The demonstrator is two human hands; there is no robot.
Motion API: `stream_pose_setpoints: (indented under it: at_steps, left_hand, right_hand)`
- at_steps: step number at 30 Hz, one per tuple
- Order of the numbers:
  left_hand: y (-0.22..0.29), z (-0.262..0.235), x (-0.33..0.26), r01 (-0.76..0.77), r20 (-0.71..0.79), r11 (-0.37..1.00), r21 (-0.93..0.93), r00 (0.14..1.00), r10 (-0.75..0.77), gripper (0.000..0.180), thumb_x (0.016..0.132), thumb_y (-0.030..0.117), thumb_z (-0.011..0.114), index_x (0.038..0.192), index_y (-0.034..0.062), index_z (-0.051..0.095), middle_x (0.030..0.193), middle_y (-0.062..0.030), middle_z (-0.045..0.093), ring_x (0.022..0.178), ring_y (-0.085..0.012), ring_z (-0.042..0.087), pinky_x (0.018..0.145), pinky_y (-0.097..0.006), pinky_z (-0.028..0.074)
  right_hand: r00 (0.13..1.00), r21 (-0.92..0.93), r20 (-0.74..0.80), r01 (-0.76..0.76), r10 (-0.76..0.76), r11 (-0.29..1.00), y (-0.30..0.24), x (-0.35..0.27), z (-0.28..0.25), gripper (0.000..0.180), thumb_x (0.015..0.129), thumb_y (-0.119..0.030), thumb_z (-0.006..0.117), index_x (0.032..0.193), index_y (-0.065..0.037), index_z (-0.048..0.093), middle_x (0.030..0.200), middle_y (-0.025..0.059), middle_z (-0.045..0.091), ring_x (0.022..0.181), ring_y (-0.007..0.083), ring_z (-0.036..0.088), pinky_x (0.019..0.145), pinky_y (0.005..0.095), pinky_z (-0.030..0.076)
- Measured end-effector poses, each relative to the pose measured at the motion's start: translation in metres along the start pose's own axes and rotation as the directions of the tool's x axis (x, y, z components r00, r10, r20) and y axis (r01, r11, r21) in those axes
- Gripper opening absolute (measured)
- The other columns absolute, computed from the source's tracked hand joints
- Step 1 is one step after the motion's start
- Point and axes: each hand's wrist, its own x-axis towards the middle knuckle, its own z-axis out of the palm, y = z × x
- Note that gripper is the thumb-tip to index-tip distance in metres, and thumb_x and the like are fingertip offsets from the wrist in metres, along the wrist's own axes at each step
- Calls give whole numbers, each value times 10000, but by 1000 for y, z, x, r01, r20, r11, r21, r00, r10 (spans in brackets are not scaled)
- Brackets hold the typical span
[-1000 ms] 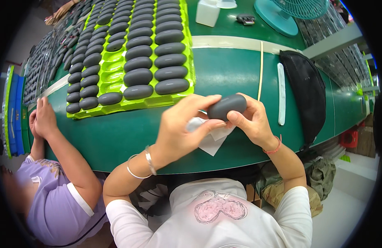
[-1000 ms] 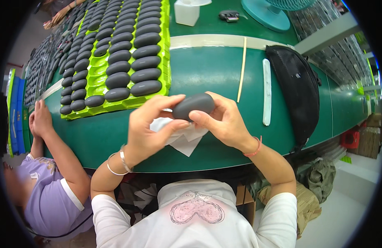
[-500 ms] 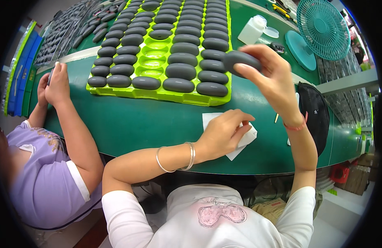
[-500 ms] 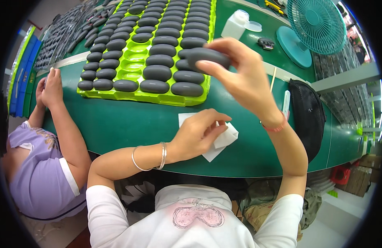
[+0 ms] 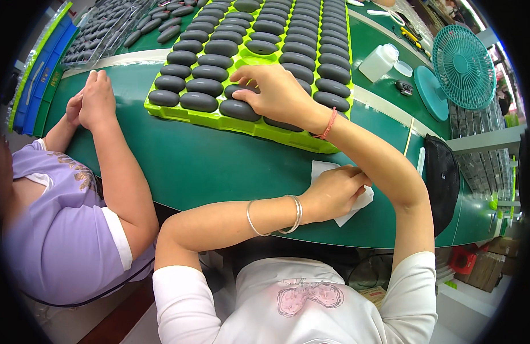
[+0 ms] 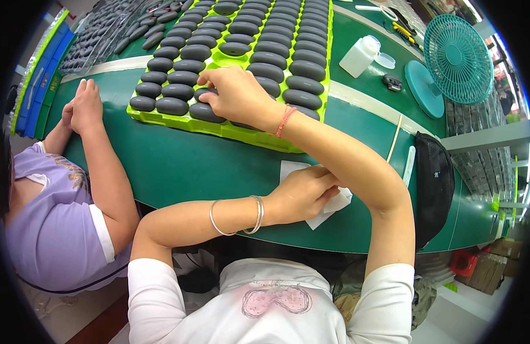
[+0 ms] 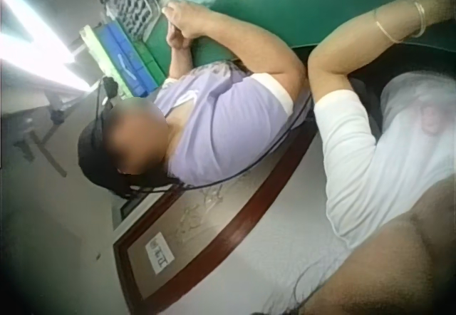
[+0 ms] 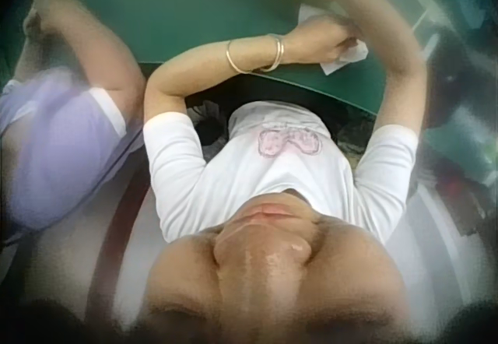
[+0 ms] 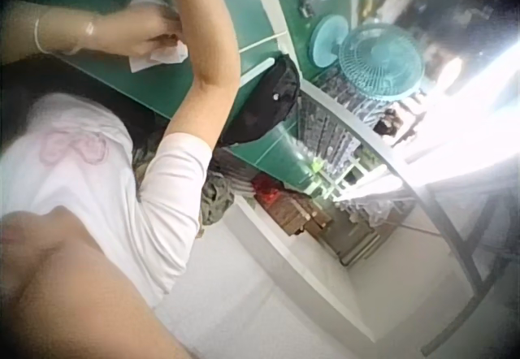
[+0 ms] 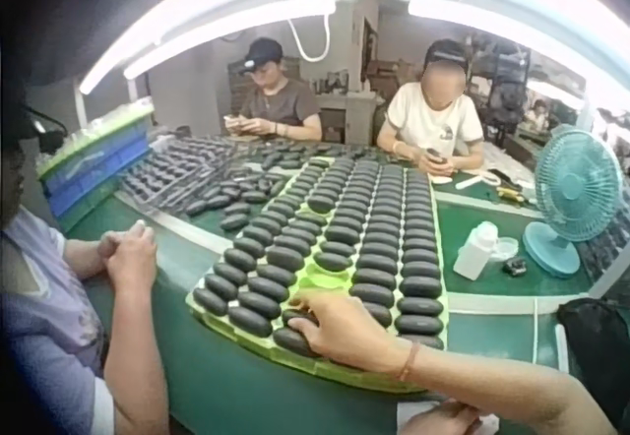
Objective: The person assembles small electronic devices by opening a gray case, inserting a battery pack, and closing the case. They repeat this process for multiple units, placing the finished cases into a green tray on the table.
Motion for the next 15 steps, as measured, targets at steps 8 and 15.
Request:
stream_pose_setpoints:
  at_steps: [8, 15]
  left_hand:
    - [10, -8, 4, -226, -127, 964, 137, 961, 244, 145, 840, 157, 667, 790, 35, 606, 764, -112, 616, 730, -293, 604, 646, -402, 493]
    - [52, -91, 61, -437, -491, 847, 301, 691, 531, 334, 869, 145, 671, 581, 38, 541, 507, -86, 480, 424, -211, 443, 429, -322, 353]
  right_hand:
    - [998, 53, -59, 21, -18, 998, 1, -2, -14, 203, 880, -138, 558, 959, 9, 674, 816, 192, 665, 760, 365, 634, 712, 417, 498]
    - [990, 78, -123, -62, 71, 995, -12, -29, -70, 237, 939, -158, 566, 814, 31, 637, 687, 40, 612, 692, 111, 556, 689, 260, 463]
